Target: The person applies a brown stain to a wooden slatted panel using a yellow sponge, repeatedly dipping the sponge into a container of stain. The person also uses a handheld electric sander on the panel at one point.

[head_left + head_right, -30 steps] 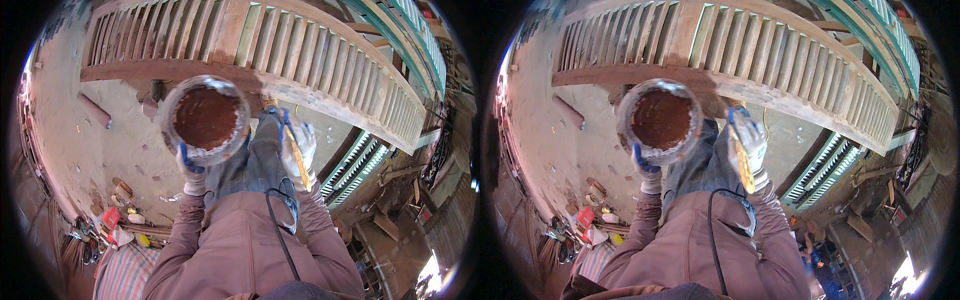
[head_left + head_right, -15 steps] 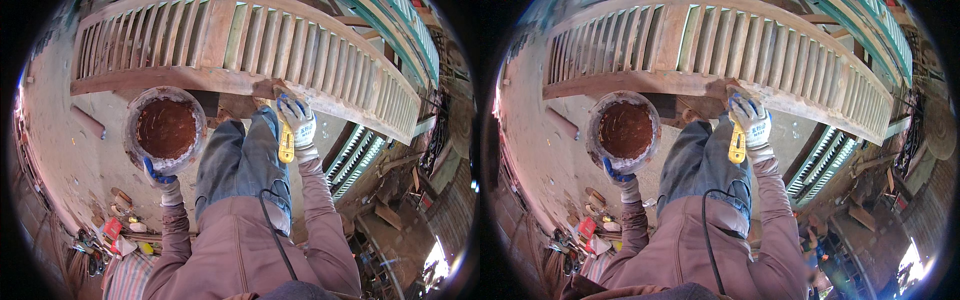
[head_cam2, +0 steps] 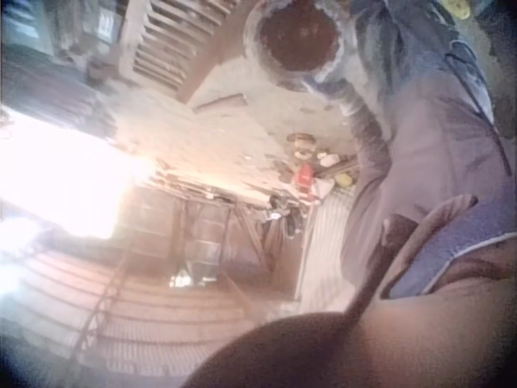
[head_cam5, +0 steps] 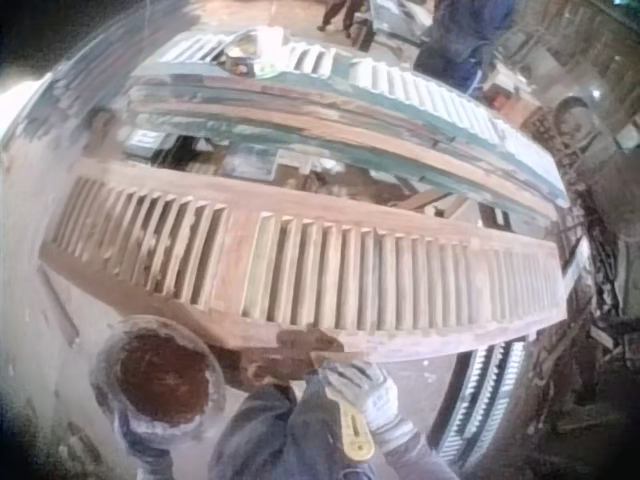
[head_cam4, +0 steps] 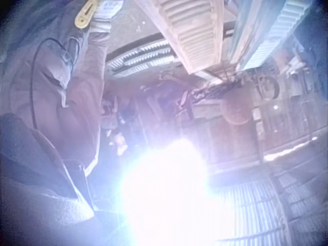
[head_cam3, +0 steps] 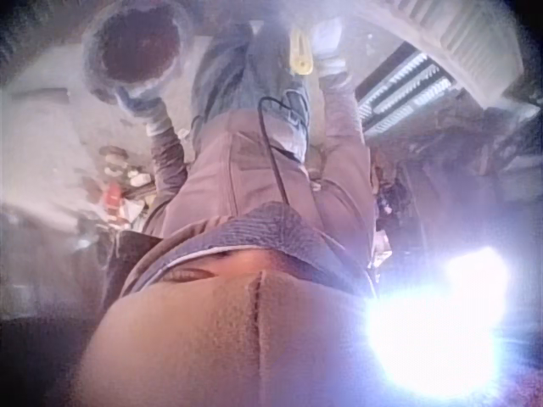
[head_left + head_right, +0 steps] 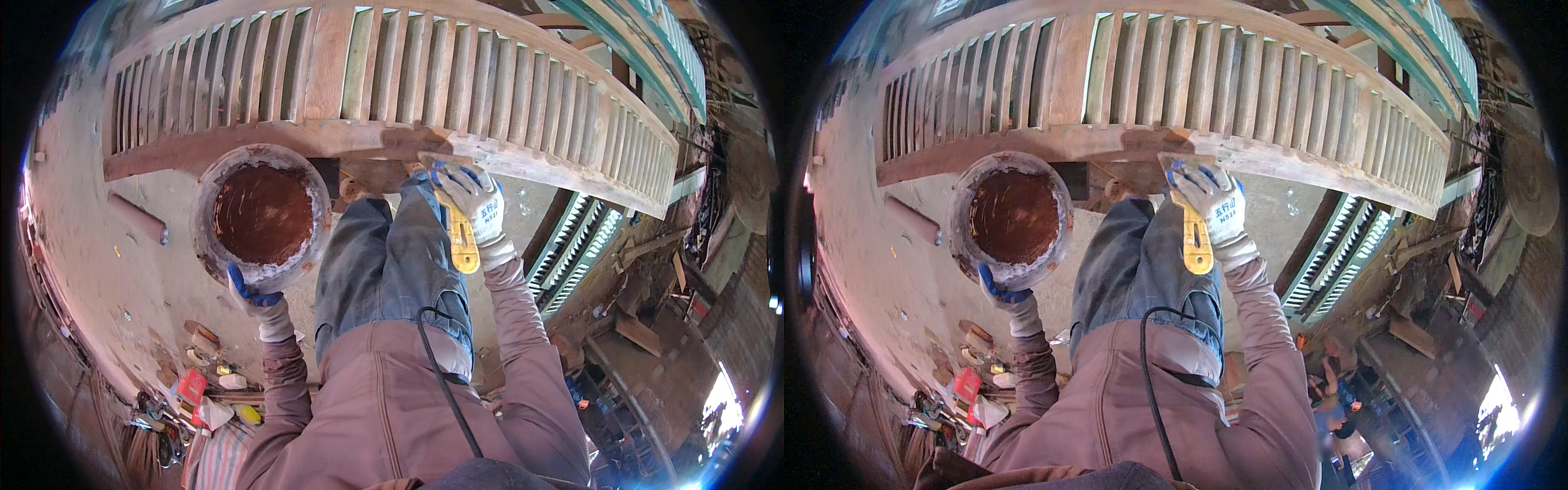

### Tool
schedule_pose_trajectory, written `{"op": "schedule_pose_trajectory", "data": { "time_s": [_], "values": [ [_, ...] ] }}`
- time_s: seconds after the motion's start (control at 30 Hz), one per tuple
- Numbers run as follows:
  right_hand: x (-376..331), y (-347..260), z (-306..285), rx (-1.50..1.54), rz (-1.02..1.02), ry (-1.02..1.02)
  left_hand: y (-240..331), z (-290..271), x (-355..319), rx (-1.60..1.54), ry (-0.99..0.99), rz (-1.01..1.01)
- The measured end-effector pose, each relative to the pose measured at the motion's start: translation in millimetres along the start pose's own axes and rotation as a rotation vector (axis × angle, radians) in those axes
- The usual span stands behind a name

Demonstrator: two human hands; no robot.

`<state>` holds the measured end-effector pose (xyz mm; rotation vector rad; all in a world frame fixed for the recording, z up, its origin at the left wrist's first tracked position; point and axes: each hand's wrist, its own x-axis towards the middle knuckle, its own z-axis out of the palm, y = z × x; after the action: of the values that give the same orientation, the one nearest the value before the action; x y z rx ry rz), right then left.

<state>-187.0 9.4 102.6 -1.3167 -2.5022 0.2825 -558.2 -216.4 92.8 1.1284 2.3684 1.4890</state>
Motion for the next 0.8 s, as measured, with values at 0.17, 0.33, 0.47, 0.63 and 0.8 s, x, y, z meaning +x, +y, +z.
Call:
{"op": "schedule_pose_trajectory", "data": {
  "time_s": [0.17, 0.33, 0.47, 0.63, 0.8],
  "values": [
    [-13, 31, -2, -0.041, 0.106, 0.171, 8, 2, 5, 0.012, -0.012, 0.059],
    [-14, 39, 0, -0.104, 0.082, 0.135, 9, 3, 7, -0.006, -0.03, 0.073],
    [-17, 31, -11, -0.057, 0.044, 0.05, 2, 1, 7, -0.017, -0.018, 0.056],
    [-30, 62, -10, -0.146, 0.07, 0.129, 14, 7, 10, 0.038, -0.007, 0.108],
    [-37, 71, -5, -0.2, 0.13, 0.123, 9, 3, 10, -0.027, -0.028, 0.076]
  ]
}}
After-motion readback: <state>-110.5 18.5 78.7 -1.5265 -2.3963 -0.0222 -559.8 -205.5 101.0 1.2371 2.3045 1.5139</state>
